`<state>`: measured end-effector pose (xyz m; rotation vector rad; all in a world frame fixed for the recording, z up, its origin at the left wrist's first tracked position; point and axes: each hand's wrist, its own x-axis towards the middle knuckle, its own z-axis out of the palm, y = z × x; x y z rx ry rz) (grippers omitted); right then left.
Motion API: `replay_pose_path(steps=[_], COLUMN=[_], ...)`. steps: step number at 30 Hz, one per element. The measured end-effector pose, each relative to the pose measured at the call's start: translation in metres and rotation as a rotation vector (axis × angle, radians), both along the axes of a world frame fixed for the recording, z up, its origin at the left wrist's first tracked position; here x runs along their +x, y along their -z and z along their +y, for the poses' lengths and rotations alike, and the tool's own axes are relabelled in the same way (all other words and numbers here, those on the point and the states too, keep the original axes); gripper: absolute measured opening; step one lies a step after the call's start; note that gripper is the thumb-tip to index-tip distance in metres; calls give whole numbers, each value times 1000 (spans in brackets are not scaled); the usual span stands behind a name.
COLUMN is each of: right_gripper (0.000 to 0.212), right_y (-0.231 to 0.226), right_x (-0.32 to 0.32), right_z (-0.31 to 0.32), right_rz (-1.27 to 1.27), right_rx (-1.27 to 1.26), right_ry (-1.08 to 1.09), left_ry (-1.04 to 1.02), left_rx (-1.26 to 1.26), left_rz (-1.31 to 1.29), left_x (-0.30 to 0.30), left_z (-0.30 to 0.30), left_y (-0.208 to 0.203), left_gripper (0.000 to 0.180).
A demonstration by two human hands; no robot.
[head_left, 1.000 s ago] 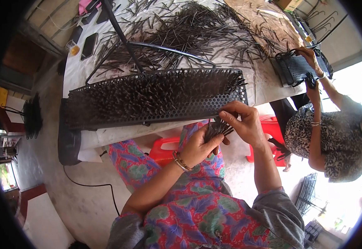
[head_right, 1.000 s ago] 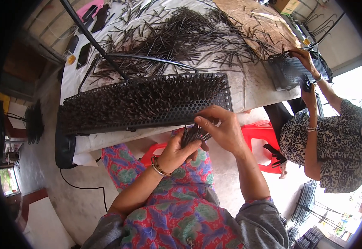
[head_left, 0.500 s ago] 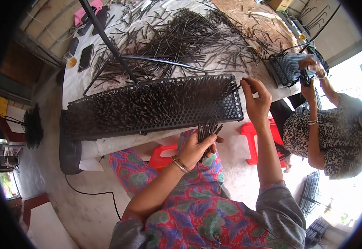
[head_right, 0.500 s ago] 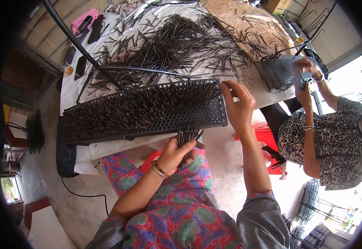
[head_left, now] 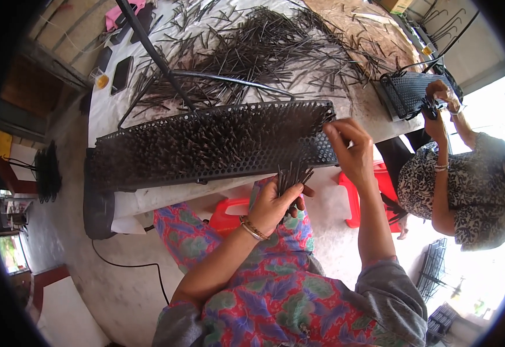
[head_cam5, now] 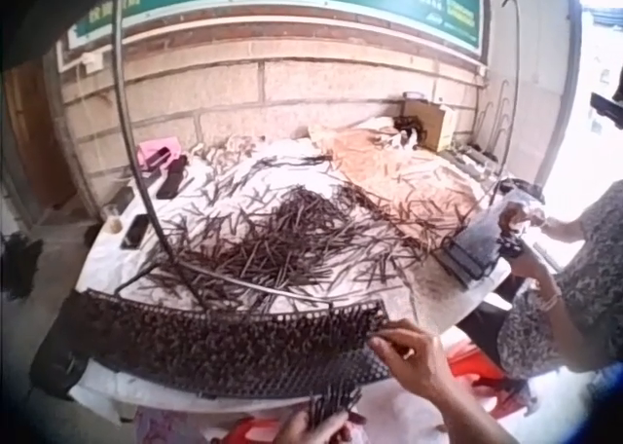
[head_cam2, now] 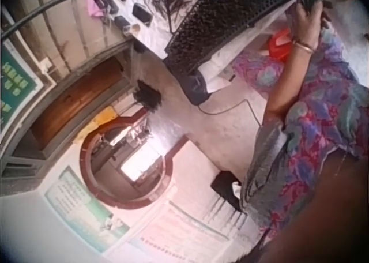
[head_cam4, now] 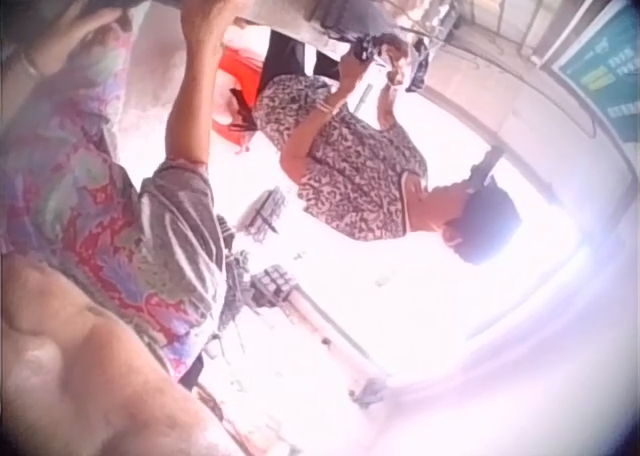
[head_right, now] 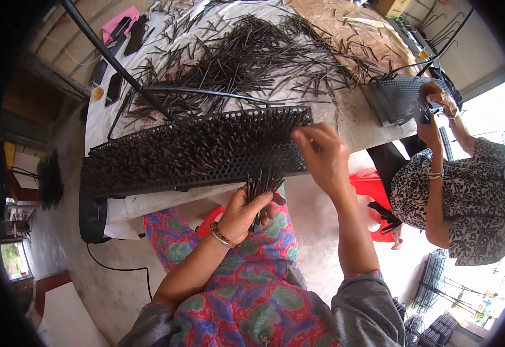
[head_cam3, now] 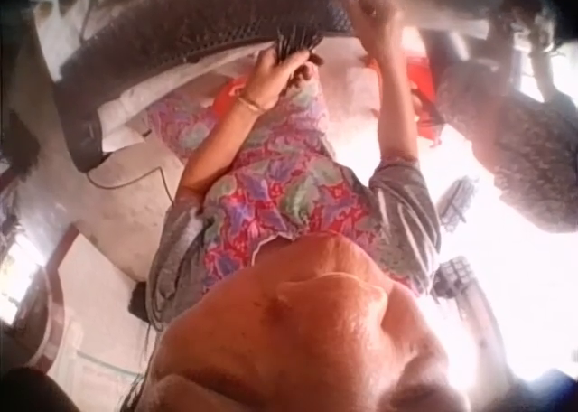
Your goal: The person inserts thin metal wires by hand into a perforated metal sheet, which is used as an assembly jig.
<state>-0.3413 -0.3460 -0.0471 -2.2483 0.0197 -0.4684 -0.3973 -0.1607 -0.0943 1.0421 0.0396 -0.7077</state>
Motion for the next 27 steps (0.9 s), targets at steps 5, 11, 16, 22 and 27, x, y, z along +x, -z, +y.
replay_pose_path(steps=[5, 11, 16, 22, 27], right_gripper=[26, 13, 17, 14, 9], right_y=[9, 11, -7, 15, 34], right_x=[-23, -31, -21, 15, 17], right_z=[7, 5, -14, -34, -33], right_rz=[386, 458, 75, -221, -248], right_rx=[353, 492, 485, 83, 161], right_ry=[-358, -263, 64, 200, 213], left_ry=[-6, 28, 69, 29, 9], left_rx=[-11, 13, 2, -36, -60], left_rz=[-40, -153, -45, -1, 52], left_x=[-1, -7, -6, 3, 2], left_z=[-1, -3, -2, -7, -6], left_y=[-8, 0, -1, 3, 5], left_gripper=[17, 18, 15, 13, 14])
